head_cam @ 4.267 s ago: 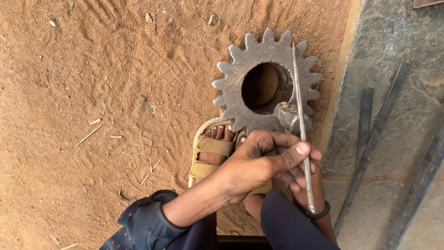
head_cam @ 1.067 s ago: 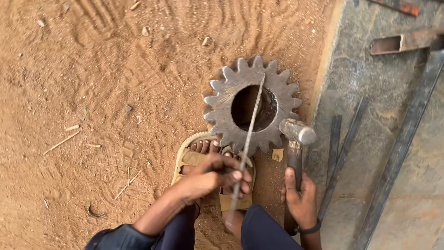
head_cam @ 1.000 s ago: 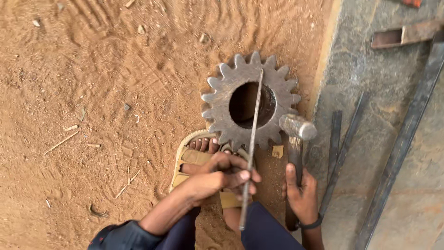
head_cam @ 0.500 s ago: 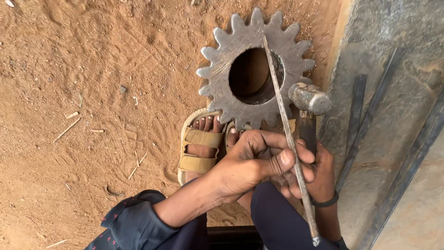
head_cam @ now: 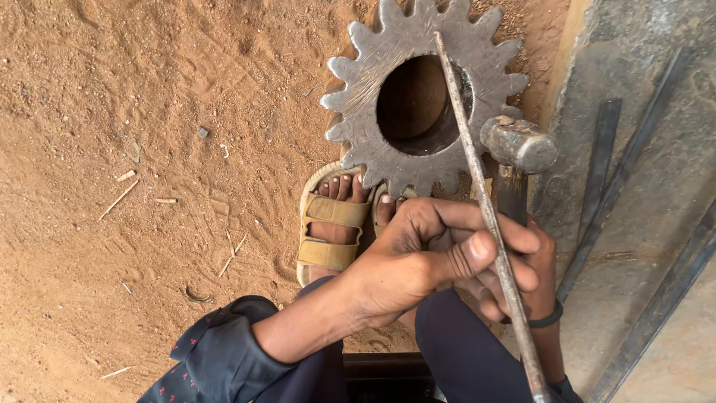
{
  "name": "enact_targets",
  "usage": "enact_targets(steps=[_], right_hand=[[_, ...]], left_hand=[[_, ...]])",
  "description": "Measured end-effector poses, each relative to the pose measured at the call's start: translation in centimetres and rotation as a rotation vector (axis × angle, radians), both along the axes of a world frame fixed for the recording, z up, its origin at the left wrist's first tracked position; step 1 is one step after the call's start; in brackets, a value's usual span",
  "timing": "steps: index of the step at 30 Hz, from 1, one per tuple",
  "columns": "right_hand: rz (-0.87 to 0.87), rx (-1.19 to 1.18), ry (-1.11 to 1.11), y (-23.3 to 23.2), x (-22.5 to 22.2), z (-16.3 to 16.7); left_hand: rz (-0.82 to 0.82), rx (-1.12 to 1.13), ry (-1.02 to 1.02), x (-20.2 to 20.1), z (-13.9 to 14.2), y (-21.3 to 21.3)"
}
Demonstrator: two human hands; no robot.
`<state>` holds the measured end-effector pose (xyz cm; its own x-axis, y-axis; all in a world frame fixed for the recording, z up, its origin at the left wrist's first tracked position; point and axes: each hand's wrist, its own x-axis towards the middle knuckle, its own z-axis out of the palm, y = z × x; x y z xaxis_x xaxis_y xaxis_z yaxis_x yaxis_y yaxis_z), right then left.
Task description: The person sits on a chair and holds a long punch rod against a large metal gear lying on sandy ground, repeatedly striking the rod with a hammer. They reposition the rod around the gear's teeth and hub between strikes and briefly handle the rod with both hands.
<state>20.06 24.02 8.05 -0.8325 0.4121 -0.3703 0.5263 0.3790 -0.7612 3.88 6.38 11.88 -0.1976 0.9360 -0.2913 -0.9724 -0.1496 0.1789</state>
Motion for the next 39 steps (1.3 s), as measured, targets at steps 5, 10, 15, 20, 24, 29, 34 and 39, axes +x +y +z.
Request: enact_targets(steps=[5, 10, 15, 20, 24, 29, 34, 39], right_hand=[[-0.057, -0.029, -0.055, -0.1, 0.1, -0.1], [-0.216, -0.041, -0.244, -0.2, 0.2, -0.6], [-0.258, -0.032, -0.249, 0.0, 0.5, -1.1], [-0.258, -0.008, -0.276, 0.4, 0.6, -0.9], [-0.253, -0.037, -0.308, 1.1, -0.4, -0.3], [-0.141, -0.025, -0.206, 1.7, -2.5, 3.1], [0.03, 0.154, 0.22, 1.1, -4.3, 8.8], [0.3, 0.376, 0.14, 0.3, -9.0, 4.9]], left_hand=[[0.028, 0.087, -0.114, -0.4, 0.4, -0.9], [-0.084, -0.17, -0.163, -0.1, -1.1, -3.7], [-0.024, -0.485, -0.067, 1.6, -5.2, -5.5], [0.077, -0.754, 0.471, 3.2, -9.0, -6.6], [0.045, -1.054, 0.971, 3.9, -11.4, -6.3], [0.107, -1.228, 1.065, 3.3, -12.3, -5.1], [-0.073, -1.318, 0.962, 2.7, -11.6, -4.7], [-0.117, -1.364, 0.955, 3.0, -11.6, -4.5]])
